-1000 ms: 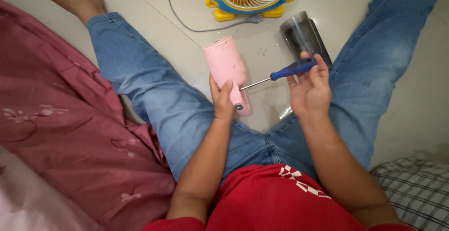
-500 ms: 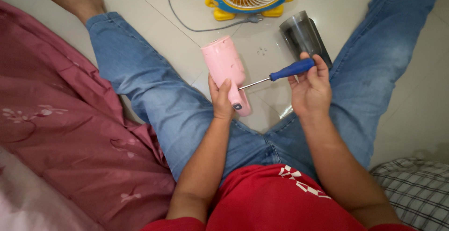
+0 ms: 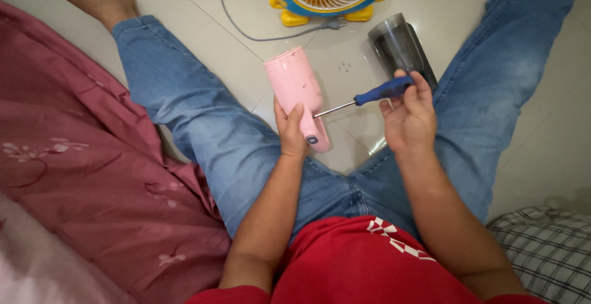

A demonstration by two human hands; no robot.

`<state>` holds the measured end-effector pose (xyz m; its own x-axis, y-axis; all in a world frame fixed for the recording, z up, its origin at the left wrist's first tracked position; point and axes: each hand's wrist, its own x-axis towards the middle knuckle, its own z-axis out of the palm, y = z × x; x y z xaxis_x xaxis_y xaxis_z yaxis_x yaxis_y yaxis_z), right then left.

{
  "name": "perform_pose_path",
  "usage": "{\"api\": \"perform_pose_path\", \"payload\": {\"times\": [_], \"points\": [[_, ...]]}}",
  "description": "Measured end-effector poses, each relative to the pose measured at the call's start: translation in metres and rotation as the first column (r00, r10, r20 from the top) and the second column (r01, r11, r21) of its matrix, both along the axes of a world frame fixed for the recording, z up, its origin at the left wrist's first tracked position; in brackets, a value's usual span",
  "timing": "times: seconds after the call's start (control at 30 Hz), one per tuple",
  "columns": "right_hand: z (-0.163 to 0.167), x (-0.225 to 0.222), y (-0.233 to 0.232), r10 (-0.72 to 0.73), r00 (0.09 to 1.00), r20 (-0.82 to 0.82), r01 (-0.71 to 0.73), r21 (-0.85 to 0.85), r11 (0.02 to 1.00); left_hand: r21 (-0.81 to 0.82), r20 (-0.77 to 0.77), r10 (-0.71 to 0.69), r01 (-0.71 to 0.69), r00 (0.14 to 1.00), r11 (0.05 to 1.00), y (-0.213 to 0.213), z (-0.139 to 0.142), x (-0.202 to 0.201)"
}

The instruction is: The person lies on the floor and uses a screwdriver to unscrew screws from the casing of a pink handheld vacuum cleaner, removing small screws and setting them on the floor while turning the vacuum to reach different sides.

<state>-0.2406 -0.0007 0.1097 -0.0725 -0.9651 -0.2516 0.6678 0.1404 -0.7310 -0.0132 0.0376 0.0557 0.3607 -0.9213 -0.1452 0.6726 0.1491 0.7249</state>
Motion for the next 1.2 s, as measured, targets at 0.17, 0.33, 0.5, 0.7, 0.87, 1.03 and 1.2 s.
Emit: {"api": "perform_pose_path", "payload": {"times": [0.17,0.33,0.5,0.7,0.87,1.03,1.2], "points": [[0.002,0.004,0.002,-0.027,0.994,0.104,0.026,0.004,1.0,0.015,-0.006,-0.008,0.008,1.0,1.0,0.001,-0.002,-0.001],[-0.006,0.004,0.003,-0.093,0.992,0.083,0.093,0.003,0.996,0.007,-0.004,-0.01,0.01,1.0,1.0,0.002,-0.005,-0.002],[-0.007,0.0,0.0,-0.077,0.997,0.011,0.077,-0.007,0.997,0.01,-0.01,-0.007,0.007,1.0,1.0,0.001,-0.004,-0.001],[0.008,0.007,0.005,-0.045,0.989,0.138,0.047,-0.01,0.999,0.001,-0.011,-0.006,0.006,1.0,1.0,0.0,-0.003,-0.002],[0.004,0.009,0.003,-0.079,0.989,0.127,0.084,-0.034,0.996,0.001,-0.004,-0.012,0.012,1.0,1.0,0.001,-0.004,-0.001],[0.002,0.004,0.002,-0.046,0.996,0.079,0.05,-0.045,0.998,0.01,-0.017,-0.001,0.001,1.0,1.0,0.0,-0.006,-0.001],[0.006,0.004,0.004,-0.046,0.971,0.237,0.046,0.006,0.999,0.011,-0.028,0.003,-0.003,1.0,1.0,0.0,-0.004,-0.001]]}}
